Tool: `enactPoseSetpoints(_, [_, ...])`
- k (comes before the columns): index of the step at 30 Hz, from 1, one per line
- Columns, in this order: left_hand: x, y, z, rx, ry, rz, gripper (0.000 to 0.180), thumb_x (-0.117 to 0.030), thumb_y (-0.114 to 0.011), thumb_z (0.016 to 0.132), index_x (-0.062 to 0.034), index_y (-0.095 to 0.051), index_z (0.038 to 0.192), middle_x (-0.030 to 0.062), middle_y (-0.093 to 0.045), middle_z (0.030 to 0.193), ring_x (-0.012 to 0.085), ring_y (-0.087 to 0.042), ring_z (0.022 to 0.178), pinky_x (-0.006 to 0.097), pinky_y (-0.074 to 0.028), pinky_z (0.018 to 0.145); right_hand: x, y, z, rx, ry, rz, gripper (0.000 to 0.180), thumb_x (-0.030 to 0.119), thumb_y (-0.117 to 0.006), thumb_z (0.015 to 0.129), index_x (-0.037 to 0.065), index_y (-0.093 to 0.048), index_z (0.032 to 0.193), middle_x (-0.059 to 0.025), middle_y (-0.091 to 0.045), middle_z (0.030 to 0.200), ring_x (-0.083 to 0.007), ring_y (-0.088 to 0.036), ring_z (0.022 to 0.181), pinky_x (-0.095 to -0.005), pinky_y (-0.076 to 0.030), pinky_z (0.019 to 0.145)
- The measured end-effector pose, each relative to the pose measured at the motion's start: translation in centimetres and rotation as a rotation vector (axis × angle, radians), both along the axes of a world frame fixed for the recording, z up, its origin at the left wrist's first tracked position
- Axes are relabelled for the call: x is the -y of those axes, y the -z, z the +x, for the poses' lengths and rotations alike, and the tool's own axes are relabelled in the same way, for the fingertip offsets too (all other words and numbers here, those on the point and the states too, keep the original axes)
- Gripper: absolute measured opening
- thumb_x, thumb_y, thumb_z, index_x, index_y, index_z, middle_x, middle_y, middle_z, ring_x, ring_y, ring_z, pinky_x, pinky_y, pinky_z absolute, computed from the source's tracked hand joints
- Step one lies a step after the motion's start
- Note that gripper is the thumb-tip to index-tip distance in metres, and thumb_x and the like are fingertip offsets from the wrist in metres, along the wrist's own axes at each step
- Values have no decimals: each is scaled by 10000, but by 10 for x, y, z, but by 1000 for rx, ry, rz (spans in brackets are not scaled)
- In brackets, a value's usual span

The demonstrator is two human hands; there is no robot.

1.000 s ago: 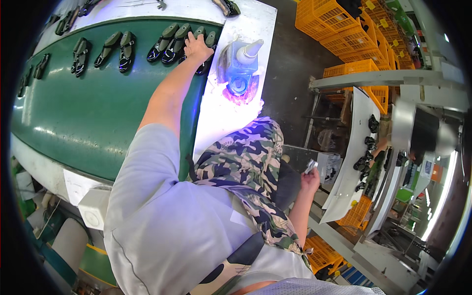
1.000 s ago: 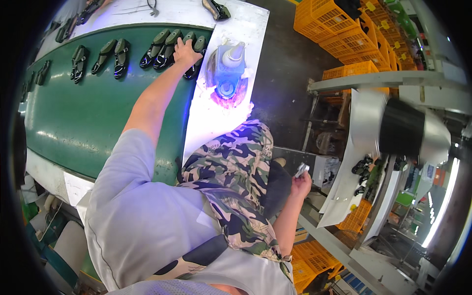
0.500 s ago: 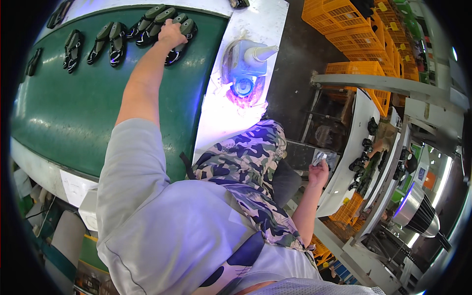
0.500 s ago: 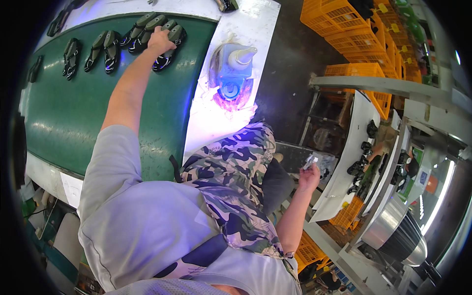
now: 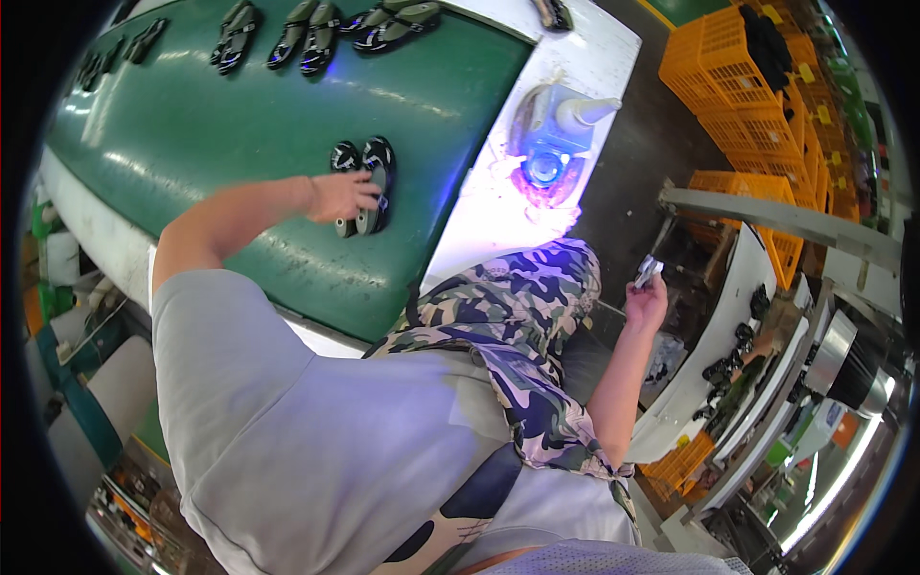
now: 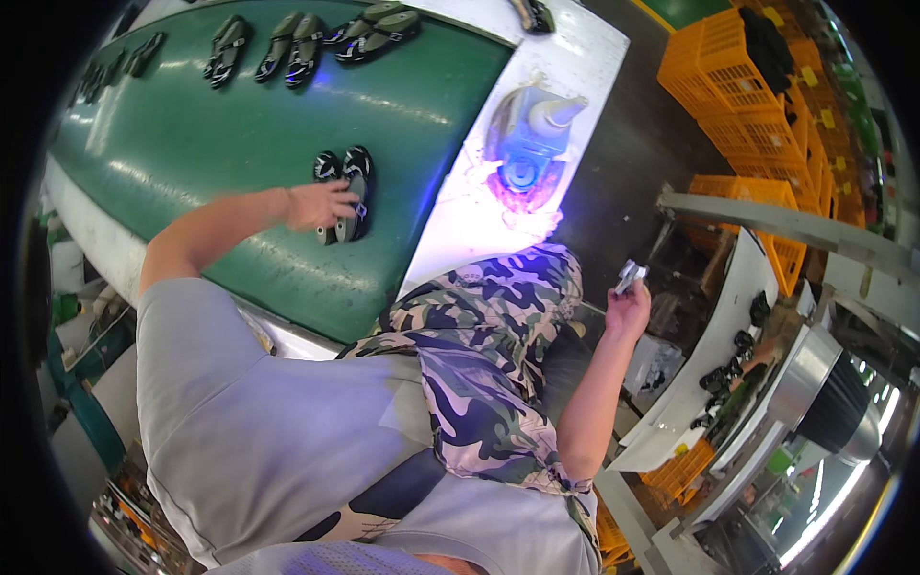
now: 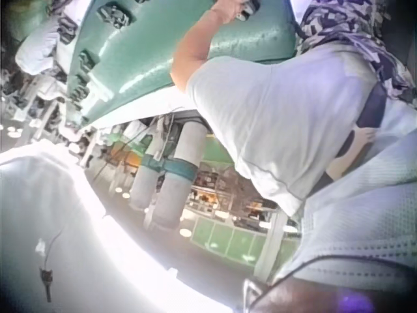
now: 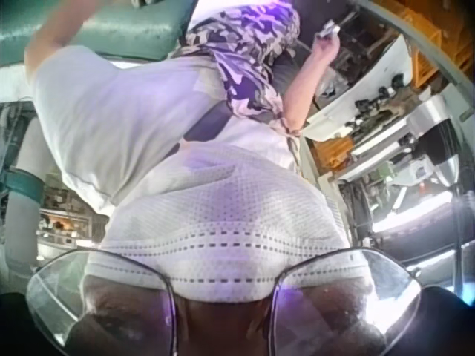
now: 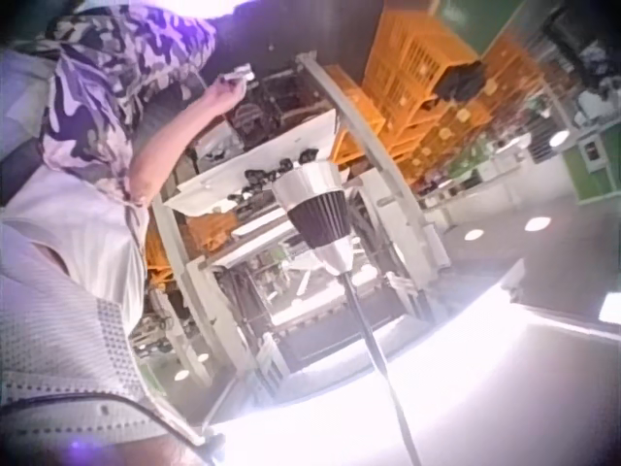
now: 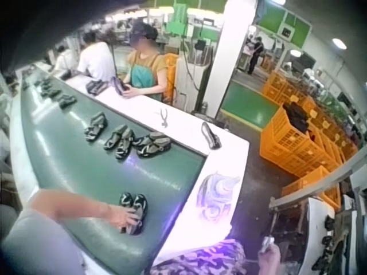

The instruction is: Polishing or applying treatment to the soles and edges of black shoes on a production line.

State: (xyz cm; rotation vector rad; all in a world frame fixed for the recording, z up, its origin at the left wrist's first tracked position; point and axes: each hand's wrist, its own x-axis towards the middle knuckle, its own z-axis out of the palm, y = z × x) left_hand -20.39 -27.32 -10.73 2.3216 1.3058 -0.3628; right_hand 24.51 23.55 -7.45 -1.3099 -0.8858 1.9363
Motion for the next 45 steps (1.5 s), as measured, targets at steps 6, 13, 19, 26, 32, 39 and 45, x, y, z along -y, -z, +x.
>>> enactPoseSetpoints(6, [24, 15, 92, 270, -1282, 260, 818, -325, -830, 654, -1, -464, 1310, 216, -403, 1428, 377, -326, 1391, 444, -320, 1145, 34, -17, -88, -172, -211, 39, 99, 187, -677, 900, 109, -632, 941, -31, -661, 871, -186, -609, 769, -404, -474, 703])
enactPoseSetpoints(13, [-71, 24, 116, -254, -1618, 1, 923, -287, -835, 682, 16, -340, 1400, 192, -439, 1363, 337, -481, 1230, 424, -467, 1013, 67, -17, -106, -176, -230, 75, 92, 165, -669, 910, 109, -598, 894, -29, -662, 835, -167, -607, 731, -383, -473, 669])
enactPoseSetpoints(19, [-46, 56, 127, -130, -1518, 62, 910, -199, -843, 663, 20, -341, 1390, 205, -428, 1384, 347, -505, 1236, 436, -491, 982, 82, -19, -84, -78, -146, 138, 122, 148, -686, 904, 91, -579, 912, -34, -645, 792, -139, -584, 649, -294, -455, 584])
enactPoseSetpoints(26, [-66, 39, 91, -8, -1624, -599, 819, -417, -907, 558, 46, -595, 1157, 188, -668, 1119, 311, -665, 1041, 454, -538, 897, 91, -29, -56, -41, -51, 240, 159, 69, -759, 820, 63, -602, 845, 3, -594, 733, -81, -524, 599, -228, -422, 547])
enactPoseSetpoints(32, [-90, 31, 81, 1158, -1912, -405, 584, -175, -841, 662, 26, -596, 1152, 132, -669, 1076, 265, -659, 967, 417, -518, 885, 87, -34, -40, 104, -121, 466, 176, 26, -776, 747, 37, -610, 806, 9, -577, 728, -71, -508, 622, -238, -404, 568])
enactPoseSetpoints(39, [-200, -81, 160, 1451, -1225, 466, 524, -28, -860, 629, -21, -609, 1089, 69, -668, 1027, 206, -652, 933, 328, -520, 890, 107, -77, -75, 105, -301, 561, 190, 38, -791, 730, 26, -622, 816, 5, -593, 769, -90, -546, 695, -250, -449, 639])
enactPoseSetpoints(45, [-228, -121, 188, 956, -730, 745, 680, -58, -875, 663, -29, -477, 1214, 120, -604, 1155, 210, -613, 1083, 337, -500, 962, 113, -102, -85, 3, -349, 605, 208, 53, -799, 731, 20, -629, 846, 2, -598, 769, -73, -534, 665, -234, -439, 602])
